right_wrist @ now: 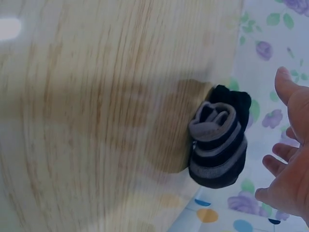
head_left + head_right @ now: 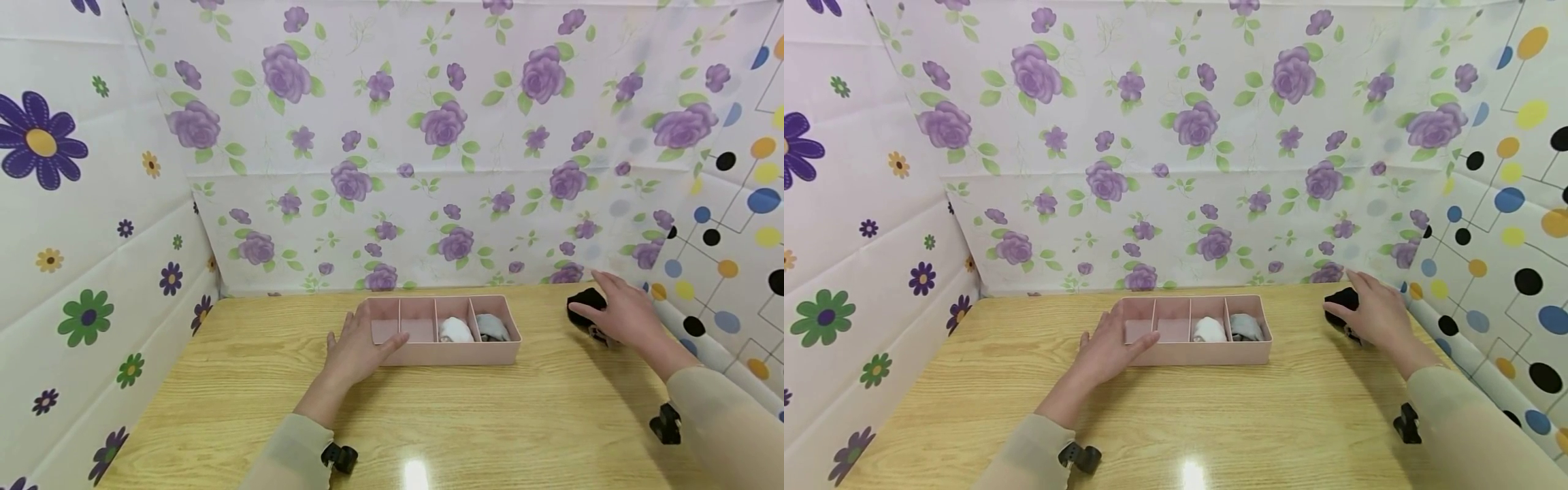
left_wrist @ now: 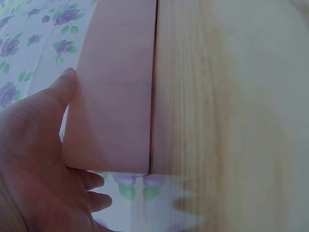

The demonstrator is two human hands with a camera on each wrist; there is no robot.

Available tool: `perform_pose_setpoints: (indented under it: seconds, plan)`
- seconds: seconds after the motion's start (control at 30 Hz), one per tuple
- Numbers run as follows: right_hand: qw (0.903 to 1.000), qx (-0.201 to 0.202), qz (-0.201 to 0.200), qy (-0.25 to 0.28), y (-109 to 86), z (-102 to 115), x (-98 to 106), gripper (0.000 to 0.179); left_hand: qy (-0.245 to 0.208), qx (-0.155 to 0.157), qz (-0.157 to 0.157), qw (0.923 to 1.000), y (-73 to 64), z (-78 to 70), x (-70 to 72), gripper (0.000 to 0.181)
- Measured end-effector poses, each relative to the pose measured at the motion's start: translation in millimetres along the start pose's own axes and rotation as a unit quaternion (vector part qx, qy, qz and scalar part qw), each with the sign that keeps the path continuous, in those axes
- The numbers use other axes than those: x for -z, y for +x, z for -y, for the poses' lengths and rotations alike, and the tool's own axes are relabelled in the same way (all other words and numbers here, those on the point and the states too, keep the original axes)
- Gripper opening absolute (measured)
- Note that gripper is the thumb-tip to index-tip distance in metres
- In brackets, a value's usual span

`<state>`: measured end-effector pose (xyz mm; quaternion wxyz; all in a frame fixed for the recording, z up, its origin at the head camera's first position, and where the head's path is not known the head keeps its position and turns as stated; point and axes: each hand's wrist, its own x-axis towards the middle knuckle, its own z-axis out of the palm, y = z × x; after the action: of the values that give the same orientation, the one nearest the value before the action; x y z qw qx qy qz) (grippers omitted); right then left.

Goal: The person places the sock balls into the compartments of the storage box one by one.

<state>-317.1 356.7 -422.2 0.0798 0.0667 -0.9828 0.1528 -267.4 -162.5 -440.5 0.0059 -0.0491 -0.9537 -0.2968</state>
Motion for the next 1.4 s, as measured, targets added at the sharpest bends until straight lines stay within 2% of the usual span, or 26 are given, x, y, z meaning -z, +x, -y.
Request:
perform_pose_setpoints:
  seconds: [0.4,0.83,1.2,1.4]
  plan:
    - [0.9992,-0.025,0.028,-0.014,4.7,-16.5,-8.5,0.115,0.000,0.000,-0.004,1.0000,0.9,1.0,-0.9,0.122]
    - [0.9961,-0.053,0.070,0.013,6.8,-27.1,-18.9,0.121,0.001,-0.002,-0.007,1.0000,0.2,0.9,-3.1,0.122]
    - [0.9964,-0.050,0.067,0.000,13.4,-30.0,-27.1,0.124,0.010,0.000,-0.009,0.9999,0.4,2.0,-3.0,0.122]
    - [0.9967,-0.050,0.064,-0.003,13.9,-31.1,-29.4,0.119,0.010,-0.001,-0.012,0.9999,0.0,1.5,-1.8,0.121]
